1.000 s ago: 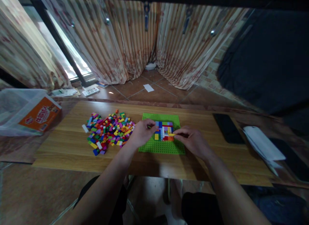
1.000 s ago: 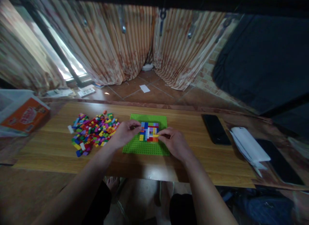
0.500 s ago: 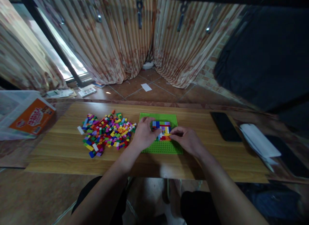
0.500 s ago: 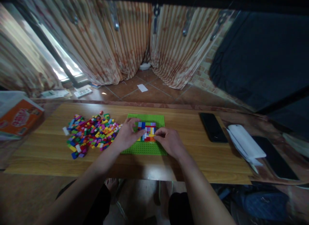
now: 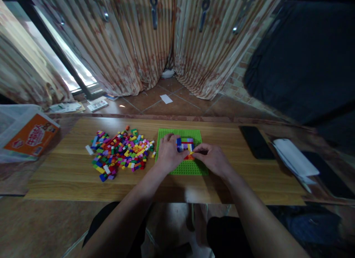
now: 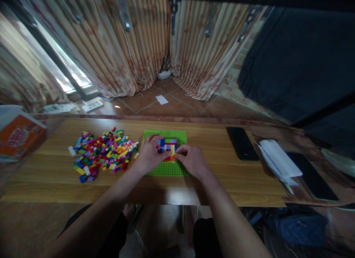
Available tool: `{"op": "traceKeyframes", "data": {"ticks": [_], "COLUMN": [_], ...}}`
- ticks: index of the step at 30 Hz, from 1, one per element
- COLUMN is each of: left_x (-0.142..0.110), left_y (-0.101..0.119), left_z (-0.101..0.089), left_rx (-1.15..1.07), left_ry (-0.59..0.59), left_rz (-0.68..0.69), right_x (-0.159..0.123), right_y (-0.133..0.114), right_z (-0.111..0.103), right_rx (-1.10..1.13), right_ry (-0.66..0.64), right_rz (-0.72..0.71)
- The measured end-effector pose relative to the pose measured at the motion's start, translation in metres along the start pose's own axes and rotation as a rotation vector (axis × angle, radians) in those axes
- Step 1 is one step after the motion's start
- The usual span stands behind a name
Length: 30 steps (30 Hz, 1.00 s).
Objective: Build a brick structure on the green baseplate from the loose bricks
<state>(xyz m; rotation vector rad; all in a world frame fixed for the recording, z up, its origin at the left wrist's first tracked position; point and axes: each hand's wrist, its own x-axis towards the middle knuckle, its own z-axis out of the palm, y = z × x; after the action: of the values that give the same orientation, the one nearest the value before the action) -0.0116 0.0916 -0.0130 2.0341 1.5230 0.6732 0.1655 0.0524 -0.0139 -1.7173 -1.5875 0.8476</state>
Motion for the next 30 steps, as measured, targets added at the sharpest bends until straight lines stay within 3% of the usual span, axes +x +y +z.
{"op": "traceKeyframes", "data": {"ticks": [13,20,22,26,30], "left_x": [0.003,-0.001,0.001,0.009,0.018], "left_y": [0.007,-0.001,-0.007,-0.02,-0.031], "left_z": [0.003,0.002,0.0,-0.011,-0.029], "left_rx": [0.002,-0.085,-0.157,-0.347,-0.54], "left_ry": [-0.022,-0.007,0.013,0.128,0.286], "left_rz": [-0.108,-0.051,-0.023,-0.056,-0.156], "right_x": [0.001,0.003,0.004,0.008,0.011], "right_y": [-0.003,0.004,0.004,0.002,-0.007], "right_z": [0.001,-0.004,-0.012,-0.025,-0.018], "right_rx": [0.06,0.105,0.126,0.217,0.224], "right_ry": [0.0,-0.031,0.035,0.297,0.405], "right_rz": [0.012,-0.011,-0.009,0.002,-0.04]}}
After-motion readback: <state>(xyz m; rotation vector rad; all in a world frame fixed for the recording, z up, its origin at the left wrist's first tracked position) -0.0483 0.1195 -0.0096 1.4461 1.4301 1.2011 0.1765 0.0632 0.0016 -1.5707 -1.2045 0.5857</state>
